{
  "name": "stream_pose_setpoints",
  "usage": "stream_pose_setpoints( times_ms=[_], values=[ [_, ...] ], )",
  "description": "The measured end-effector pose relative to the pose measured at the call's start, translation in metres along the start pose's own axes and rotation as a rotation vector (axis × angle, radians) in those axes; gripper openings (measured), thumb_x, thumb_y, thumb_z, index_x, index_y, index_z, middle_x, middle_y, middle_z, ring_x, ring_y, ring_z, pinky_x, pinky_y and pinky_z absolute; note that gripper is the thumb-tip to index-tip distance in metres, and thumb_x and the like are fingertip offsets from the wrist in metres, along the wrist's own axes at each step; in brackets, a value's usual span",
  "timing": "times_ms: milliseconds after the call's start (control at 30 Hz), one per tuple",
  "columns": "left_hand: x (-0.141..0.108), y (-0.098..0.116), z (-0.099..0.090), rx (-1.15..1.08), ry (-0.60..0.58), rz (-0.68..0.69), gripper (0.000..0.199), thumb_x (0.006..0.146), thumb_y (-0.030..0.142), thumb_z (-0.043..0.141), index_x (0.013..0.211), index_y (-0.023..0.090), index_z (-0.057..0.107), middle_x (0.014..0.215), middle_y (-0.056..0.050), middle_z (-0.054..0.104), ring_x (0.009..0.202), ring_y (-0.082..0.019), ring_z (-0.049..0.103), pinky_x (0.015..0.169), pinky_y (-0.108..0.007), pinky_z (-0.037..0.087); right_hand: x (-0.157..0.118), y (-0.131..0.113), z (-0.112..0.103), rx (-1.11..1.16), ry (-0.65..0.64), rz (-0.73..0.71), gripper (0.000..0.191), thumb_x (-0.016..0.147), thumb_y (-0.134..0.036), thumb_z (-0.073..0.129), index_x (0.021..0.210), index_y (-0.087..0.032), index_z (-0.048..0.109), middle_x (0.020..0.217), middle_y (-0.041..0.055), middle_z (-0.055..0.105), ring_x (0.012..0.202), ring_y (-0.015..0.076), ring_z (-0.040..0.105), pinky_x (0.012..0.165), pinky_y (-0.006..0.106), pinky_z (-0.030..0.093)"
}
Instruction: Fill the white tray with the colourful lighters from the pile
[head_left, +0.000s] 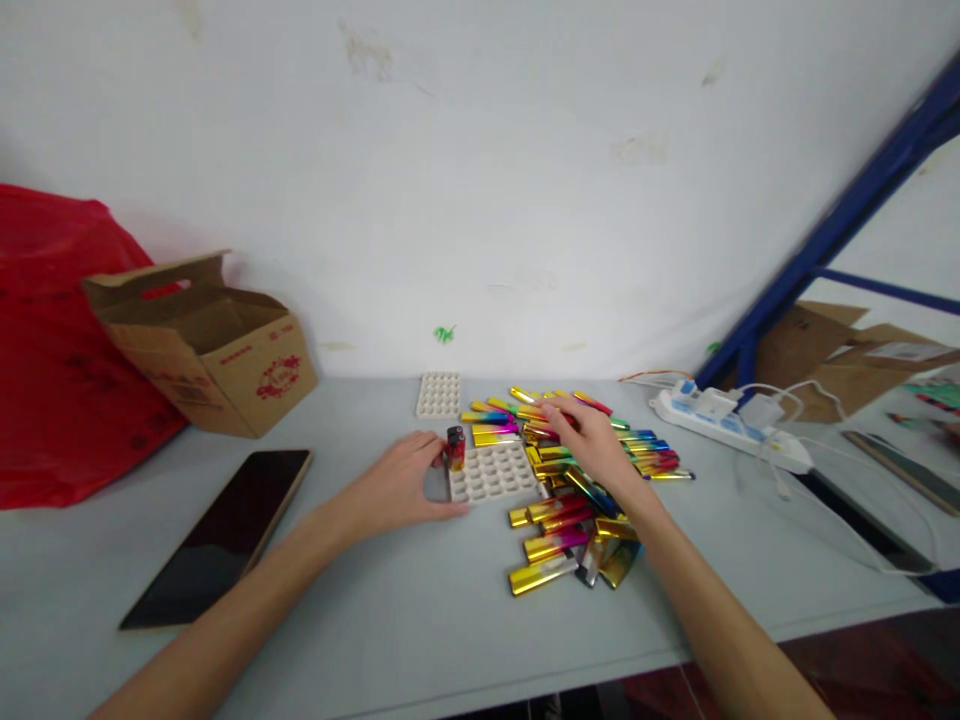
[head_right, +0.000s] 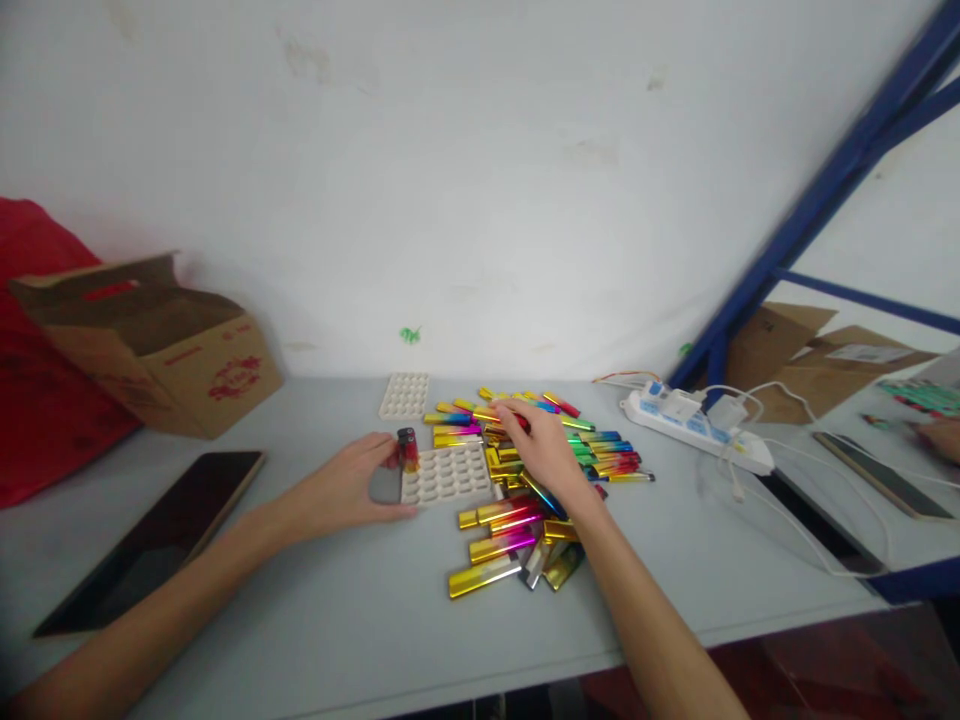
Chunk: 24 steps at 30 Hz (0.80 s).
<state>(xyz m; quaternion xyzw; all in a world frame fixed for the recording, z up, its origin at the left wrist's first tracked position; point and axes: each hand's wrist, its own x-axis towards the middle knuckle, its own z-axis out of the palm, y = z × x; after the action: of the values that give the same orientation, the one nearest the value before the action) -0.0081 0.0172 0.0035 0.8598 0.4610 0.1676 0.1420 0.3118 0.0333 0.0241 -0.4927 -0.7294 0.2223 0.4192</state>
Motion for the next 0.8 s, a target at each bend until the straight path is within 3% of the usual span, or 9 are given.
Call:
stream_pose_setpoints(
  times_ms=[133,233,400,500,567,633,800],
  values=[
    [0.001,0.003,0.005,-0.010,0.017,0.007,0.057,0.077,0.073,0.086,0.092,0.025,0.061,0.106,-0.011,0.075,0.102,-0.035,0.073,0.095,-0.046,0.059,0.000,-0.004,0.021,0.343,0.061,0.151,0.050,0.092,-0.071,0.081,0.100,-0.022,0.077,0.084,0.0017,0.074,0.070,0.0197,0.062,0.065,0.031,0.049],
    [0.001,0.002,0.006,-0.019,0.033,0.020,0.056,0.077,0.073,0.086,0.092,0.025,0.061,0.105,-0.010,0.076,0.100,-0.034,0.073,0.092,-0.044,0.059,-0.001,-0.010,0.032,0.483,0.066,0.201,0.060,0.090,-0.080,0.078,0.078,-0.023,0.065,0.073,-0.0019,0.061,0.067,0.0166,0.055,0.064,0.029,0.046],
    [0.000,0.003,0.004,-0.024,0.038,0.022,0.056,0.078,0.073,0.086,0.092,0.025,0.061,0.105,-0.010,0.075,0.100,-0.034,0.073,0.092,-0.044,0.059,-0.006,-0.027,0.040,0.784,-0.084,0.281,0.061,0.092,-0.086,0.072,0.089,-0.027,0.059,0.073,-0.0044,0.059,0.061,0.0161,0.056,0.062,0.030,0.052],
    [0.000,0.004,0.004,-0.031,0.036,0.017,0.057,0.076,0.073,0.087,0.091,0.025,0.060,0.104,-0.009,0.075,0.099,-0.034,0.072,0.092,-0.044,0.058,-0.009,-0.037,0.041,0.891,-0.185,0.322,0.059,0.090,-0.083,0.076,0.095,-0.028,0.056,0.065,-0.0096,0.048,0.051,0.0116,0.040,0.053,0.026,0.043],
    [0.001,0.004,0.005,-0.035,0.036,0.013,0.058,0.075,0.073,0.088,0.092,0.025,0.060,0.104,-0.009,0.075,0.099,-0.034,0.072,0.092,-0.044,0.058,-0.010,-0.041,0.045,0.851,-0.223,0.364,0.062,0.087,-0.084,0.078,0.093,-0.027,0.056,0.063,-0.0119,0.037,0.049,0.0095,0.026,0.046,0.023,0.027],
    [0.001,0.003,0.005,-0.036,0.030,0.005,0.058,0.075,0.073,0.088,0.093,0.025,0.061,0.105,-0.010,0.075,0.100,-0.034,0.072,0.091,-0.044,0.057,-0.012,-0.043,0.050,0.723,-0.215,0.366,0.063,0.088,-0.085,0.076,0.086,-0.027,0.054,0.063,-0.0108,0.033,0.051,0.0098,0.021,0.046,0.024,0.018],
    [0.001,0.001,0.005,-0.043,0.011,0.009,0.058,0.077,0.073,0.087,0.093,0.024,0.061,0.105,-0.010,0.074,0.101,-0.035,0.072,0.090,-0.044,0.057,-0.019,-0.046,0.062,0.266,-0.015,0.137,0.057,0.097,-0.068,0.062,0.065,-0.025,0.043,0.063,-0.0037,0.041,0.062,0.0139,0.037,0.057,0.030,0.026]
  ],
)
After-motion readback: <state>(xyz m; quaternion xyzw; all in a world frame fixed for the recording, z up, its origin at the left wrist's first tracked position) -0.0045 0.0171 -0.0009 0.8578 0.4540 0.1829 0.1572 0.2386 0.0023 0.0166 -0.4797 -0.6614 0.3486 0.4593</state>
